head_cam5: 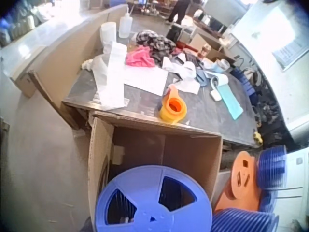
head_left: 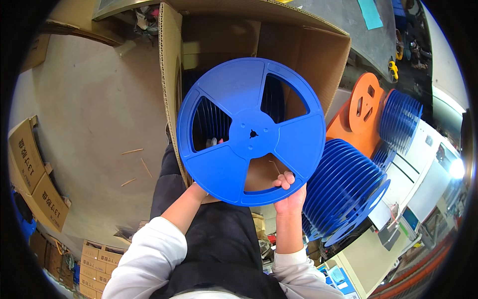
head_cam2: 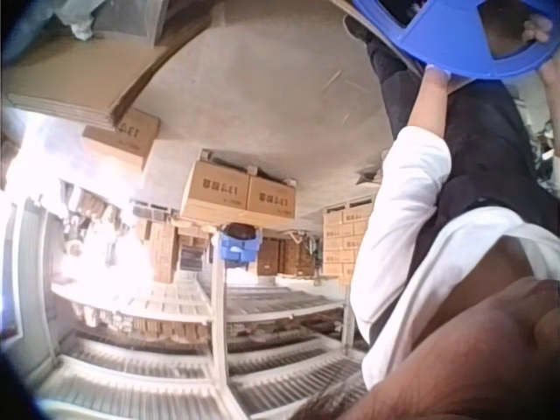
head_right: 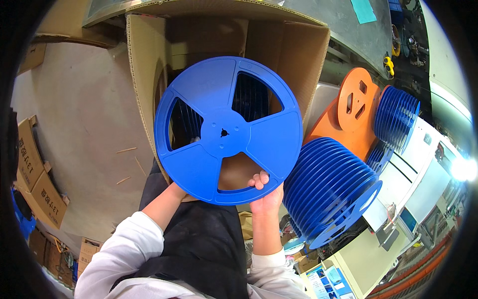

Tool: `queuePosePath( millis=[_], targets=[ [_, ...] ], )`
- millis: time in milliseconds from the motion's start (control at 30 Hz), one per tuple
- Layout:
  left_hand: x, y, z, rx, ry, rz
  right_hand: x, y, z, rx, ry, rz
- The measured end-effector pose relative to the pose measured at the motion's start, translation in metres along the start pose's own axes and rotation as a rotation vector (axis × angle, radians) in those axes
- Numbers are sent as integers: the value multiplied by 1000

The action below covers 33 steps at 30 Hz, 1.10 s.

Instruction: The person wipes the surface of blue plastic spools with a pink cloth, then places them into a cardboard box. The person repeats this process for multiple spools.

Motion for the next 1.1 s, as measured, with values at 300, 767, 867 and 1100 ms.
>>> queuePosePath(
  millis=[300, 767, 867, 1100],
  targets=[
    [-55, 19, 17, 1088, -55, -65, -30, 17, 2, -29, 30, 76],
    [-168, -14, 35, 826, 424, -419, -194, 49, 59, 519, 137, 315],
    [-234, -44, 5, 1233, 257, -504, -225, 44, 77, 664, 201, 332],
    [-280, -72, 5, 1315, 163, -608, -276, 50, 99, 662, 203, 409]
  ],
)
Point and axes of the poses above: each hand's wrist, its own x-axis towards the middle knuckle, its own z-axis out of the back of the hand, y = z × x, the point moved 9 cm from there along x, towards the middle knuckle, and after that the axes turned 3 degrees about z, right-handed, at the moved point
